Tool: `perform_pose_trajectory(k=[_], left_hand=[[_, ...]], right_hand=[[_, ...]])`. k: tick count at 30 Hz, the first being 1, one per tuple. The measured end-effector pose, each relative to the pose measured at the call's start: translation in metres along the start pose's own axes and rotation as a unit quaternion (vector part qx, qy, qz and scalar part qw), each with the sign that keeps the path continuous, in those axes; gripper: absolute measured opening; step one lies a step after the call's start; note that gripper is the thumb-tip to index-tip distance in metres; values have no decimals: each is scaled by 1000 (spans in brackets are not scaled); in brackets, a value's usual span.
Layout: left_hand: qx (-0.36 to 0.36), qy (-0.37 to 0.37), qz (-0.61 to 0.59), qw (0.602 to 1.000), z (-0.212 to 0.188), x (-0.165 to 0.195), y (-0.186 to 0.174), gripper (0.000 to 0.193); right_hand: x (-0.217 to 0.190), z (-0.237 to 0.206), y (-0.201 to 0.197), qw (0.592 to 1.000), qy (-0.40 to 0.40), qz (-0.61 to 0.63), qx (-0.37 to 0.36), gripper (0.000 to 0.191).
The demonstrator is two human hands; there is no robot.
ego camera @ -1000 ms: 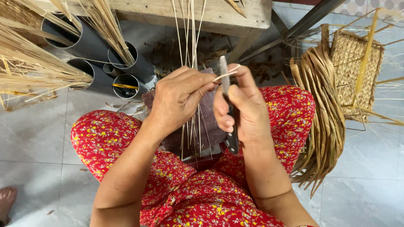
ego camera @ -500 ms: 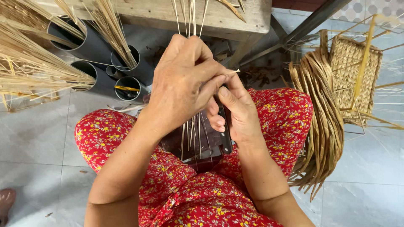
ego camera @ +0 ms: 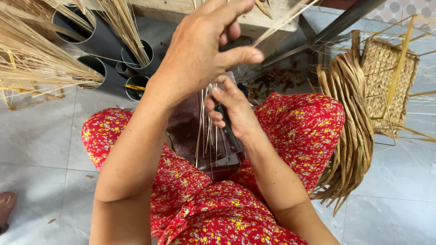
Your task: The person sits on the floor and uses a small knife to shave and split thin bamboo strips into slender sticks, drawing each strip against the blade and setting finished sticks with a growing bundle of completed sticks.
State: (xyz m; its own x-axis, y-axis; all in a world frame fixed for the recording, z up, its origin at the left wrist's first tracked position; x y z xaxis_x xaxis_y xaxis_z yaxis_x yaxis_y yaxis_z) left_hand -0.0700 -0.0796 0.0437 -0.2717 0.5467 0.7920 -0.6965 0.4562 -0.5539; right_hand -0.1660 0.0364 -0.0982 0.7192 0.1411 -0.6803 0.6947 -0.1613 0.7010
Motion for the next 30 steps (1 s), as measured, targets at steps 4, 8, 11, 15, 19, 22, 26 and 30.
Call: perform_pose_trajectory(k=[4, 8, 11, 15, 19, 22, 26, 30], left_hand=[[-18, 77, 97, 992, -15, -33, 7, 28], [-6, 56, 81, 995, -21, -48, 21, 14], [22, 77, 59, 995, -20, -47, 23, 11], [91, 101, 25, 991, -15, -42, 17, 10], [154, 63, 6, 986, -7, -41, 12, 13], [89, -10, -54, 994, -8, -50, 8, 23], [-20, -12, 34, 999, -16, -64, 5, 31], [-68, -30, 79, 994, -21, -73, 14, 19]], right_hand=[[-24, -7, -3, 999, -27, 25, 22, 28], [-30, -11, -1, 998, -51, 27, 9, 26], [-20, -8, -2, 999, -29, 14, 12, 25], [19, 7, 1, 999, 46, -27, 6, 29], [48, 17, 0, 994, 102, -38, 5, 25], [37, 16, -9, 996, 83, -36, 18, 24], [6, 10, -15, 999, 43, -7, 30, 23], [-15, 3, -9, 1000, 7, -5, 28, 23]])
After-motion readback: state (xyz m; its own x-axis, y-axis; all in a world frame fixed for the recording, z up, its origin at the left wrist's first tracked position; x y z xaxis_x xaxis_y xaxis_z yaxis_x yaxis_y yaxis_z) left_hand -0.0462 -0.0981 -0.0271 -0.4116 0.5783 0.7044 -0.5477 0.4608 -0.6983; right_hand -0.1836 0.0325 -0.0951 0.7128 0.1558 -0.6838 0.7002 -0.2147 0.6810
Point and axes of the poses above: each hand's wrist, its own z-axis towards the middle knuckle, its own y-axis out of the palm, x = y × z, the point moved 1 cm from there along z, towards the middle knuckle, and after that the axes turned 7 degrees about -y, right-handed, at the moved point
